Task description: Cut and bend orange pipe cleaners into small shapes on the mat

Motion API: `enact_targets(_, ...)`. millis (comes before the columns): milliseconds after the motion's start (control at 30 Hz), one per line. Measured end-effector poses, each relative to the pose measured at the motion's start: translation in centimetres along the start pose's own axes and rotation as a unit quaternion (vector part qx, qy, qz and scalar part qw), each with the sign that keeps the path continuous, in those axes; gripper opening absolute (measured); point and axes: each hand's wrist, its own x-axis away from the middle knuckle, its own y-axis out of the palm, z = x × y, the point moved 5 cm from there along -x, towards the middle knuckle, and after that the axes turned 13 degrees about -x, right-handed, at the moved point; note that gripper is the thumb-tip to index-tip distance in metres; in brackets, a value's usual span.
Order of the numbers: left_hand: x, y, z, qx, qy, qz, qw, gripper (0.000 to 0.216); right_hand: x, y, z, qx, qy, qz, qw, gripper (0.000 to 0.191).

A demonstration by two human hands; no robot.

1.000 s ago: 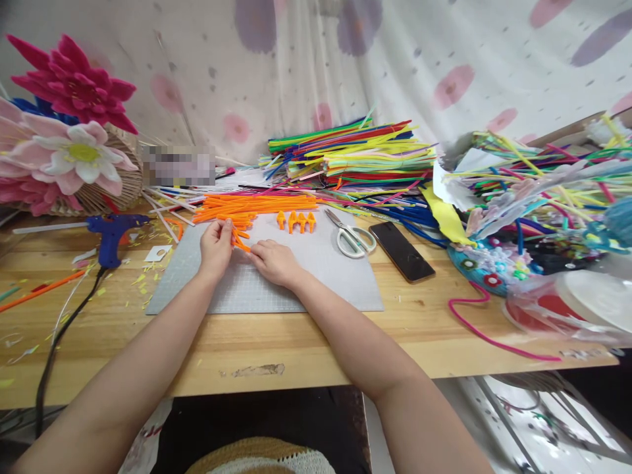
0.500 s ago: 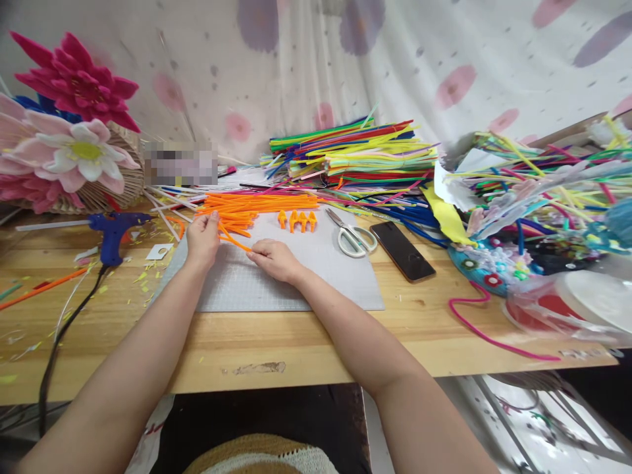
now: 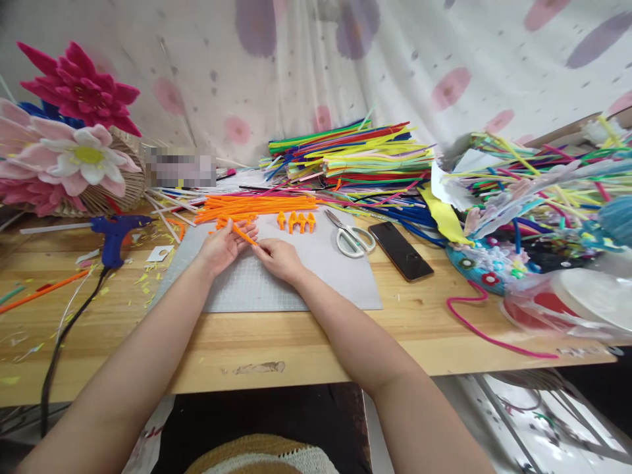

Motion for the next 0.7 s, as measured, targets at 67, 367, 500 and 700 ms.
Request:
enact_targets(67,-0.1,-0.1,0.0,-0.005,0.031,0.026,0.999,0.021,0.1,0.1,0.1,0.021,0.010,-0.007,1.000,0.036)
enact_targets(367,-0.3,-1.1,0.2,0.007,0.027,0.146,0.989,0.017,0.3,0.6,-0.8,0.035,0.002,-0.034,0.999,0.036)
enact_targets(500,-0.2,-1.1,0.4,0.034,0.011,0.164,0.986,0.018,0.3,0.7,-1.6,-0.010,-0.044,-0.044,0.998,0.035)
enact_targets(700,-0.1,-1.7,0.8,0.048,-0.009,0.174,0.984,0.020,0.4,0.7,-2.5,-0.050,-0.052,-0.061,0.995,0.036)
